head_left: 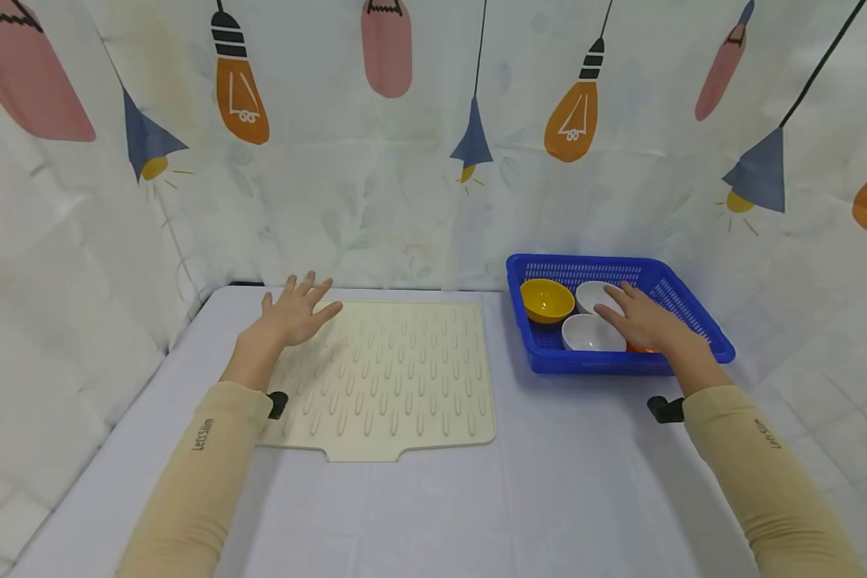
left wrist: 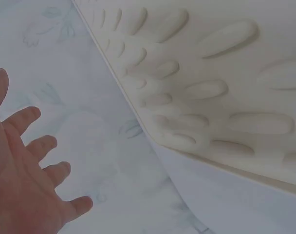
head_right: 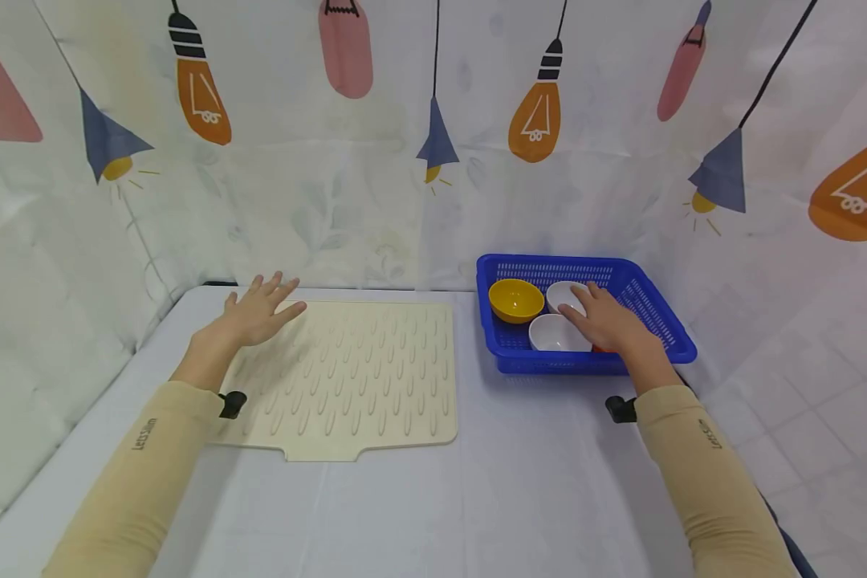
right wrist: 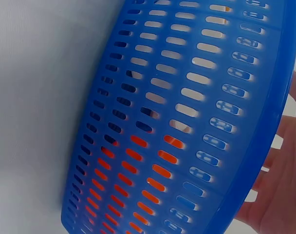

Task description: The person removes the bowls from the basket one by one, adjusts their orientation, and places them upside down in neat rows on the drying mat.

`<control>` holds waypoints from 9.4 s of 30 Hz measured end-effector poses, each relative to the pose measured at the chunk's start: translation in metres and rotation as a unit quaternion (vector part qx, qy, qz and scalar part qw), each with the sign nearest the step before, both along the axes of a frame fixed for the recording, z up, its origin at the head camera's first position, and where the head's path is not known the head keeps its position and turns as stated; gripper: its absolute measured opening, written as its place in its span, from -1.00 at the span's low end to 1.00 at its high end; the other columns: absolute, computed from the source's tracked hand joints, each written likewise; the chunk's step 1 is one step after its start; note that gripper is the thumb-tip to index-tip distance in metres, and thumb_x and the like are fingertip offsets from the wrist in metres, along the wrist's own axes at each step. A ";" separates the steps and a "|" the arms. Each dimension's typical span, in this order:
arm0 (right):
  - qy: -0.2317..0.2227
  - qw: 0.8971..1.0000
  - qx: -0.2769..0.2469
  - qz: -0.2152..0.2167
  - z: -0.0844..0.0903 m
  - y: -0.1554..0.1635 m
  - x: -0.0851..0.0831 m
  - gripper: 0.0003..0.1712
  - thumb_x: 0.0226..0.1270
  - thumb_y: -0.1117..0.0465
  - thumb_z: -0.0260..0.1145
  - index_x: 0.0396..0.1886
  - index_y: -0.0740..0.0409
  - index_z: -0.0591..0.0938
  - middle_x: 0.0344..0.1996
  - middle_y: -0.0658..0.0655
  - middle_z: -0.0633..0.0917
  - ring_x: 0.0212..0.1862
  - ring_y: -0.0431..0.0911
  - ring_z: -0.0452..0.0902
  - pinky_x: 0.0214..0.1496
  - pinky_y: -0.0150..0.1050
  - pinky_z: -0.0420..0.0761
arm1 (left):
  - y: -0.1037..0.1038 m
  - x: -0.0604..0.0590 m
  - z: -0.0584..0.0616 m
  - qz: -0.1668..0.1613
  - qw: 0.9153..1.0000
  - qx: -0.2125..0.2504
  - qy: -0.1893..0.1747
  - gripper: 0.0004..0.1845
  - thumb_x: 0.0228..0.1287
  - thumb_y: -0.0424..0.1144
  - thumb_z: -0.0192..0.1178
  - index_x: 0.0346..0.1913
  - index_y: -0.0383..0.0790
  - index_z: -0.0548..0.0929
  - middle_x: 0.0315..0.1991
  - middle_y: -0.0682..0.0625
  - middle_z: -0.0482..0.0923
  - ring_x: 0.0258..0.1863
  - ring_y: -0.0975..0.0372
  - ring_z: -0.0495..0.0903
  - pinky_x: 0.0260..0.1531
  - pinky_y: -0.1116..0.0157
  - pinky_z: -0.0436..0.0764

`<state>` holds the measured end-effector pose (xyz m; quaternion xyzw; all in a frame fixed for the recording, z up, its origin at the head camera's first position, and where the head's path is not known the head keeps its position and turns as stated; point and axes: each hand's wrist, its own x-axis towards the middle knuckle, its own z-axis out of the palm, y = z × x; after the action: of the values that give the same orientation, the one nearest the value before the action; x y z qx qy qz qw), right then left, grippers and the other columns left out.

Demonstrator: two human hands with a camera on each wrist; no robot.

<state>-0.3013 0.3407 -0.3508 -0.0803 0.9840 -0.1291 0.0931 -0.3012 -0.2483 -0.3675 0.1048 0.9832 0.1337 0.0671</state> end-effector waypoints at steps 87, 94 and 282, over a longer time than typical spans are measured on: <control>-0.100 0.952 -0.262 -0.121 0.020 0.050 -0.038 0.00 0.67 -0.27 -0.26 0.59 0.47 -0.28 0.47 0.64 0.06 0.45 0.50 0.09 0.38 0.32 0.31 | -0.095 0.007 -0.057 0.192 0.906 0.319 -0.201 -0.21 0.10 -0.67 0.14 0.47 -0.59 0.20 0.28 -0.37 0.36 0.03 0.05 0.51 -0.11 0.22 0.67; -0.113 0.942 -0.290 -0.125 0.021 0.049 -0.044 -0.03 0.69 -0.22 -0.25 0.58 0.46 -0.32 0.50 0.63 0.00 0.48 0.49 0.02 0.44 0.30 0.22 | -0.095 0.009 -0.057 0.193 0.909 0.315 -0.194 -0.21 0.11 -0.67 0.14 0.47 -0.60 0.20 0.22 -0.33 0.38 -0.01 0.06 0.51 -0.12 0.22 0.66; -0.221 0.839 -0.497 -0.030 -0.010 -0.170 0.022 -0.27 0.39 0.48 0.15 0.54 0.12 0.28 0.26 0.42 0.40 0.16 0.30 0.53 0.12 0.26 0.58 | -0.093 0.007 -0.066 0.206 0.909 0.317 -0.175 -0.26 0.19 -0.60 0.12 0.48 -0.56 0.21 0.22 -0.37 0.41 -0.16 0.13 0.55 -0.22 0.25 0.66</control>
<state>-0.2794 0.1709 -0.3610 -0.0555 0.7431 -0.6176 0.2516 -0.2947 -0.3414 -0.4338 -0.1098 0.8611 0.4657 0.1719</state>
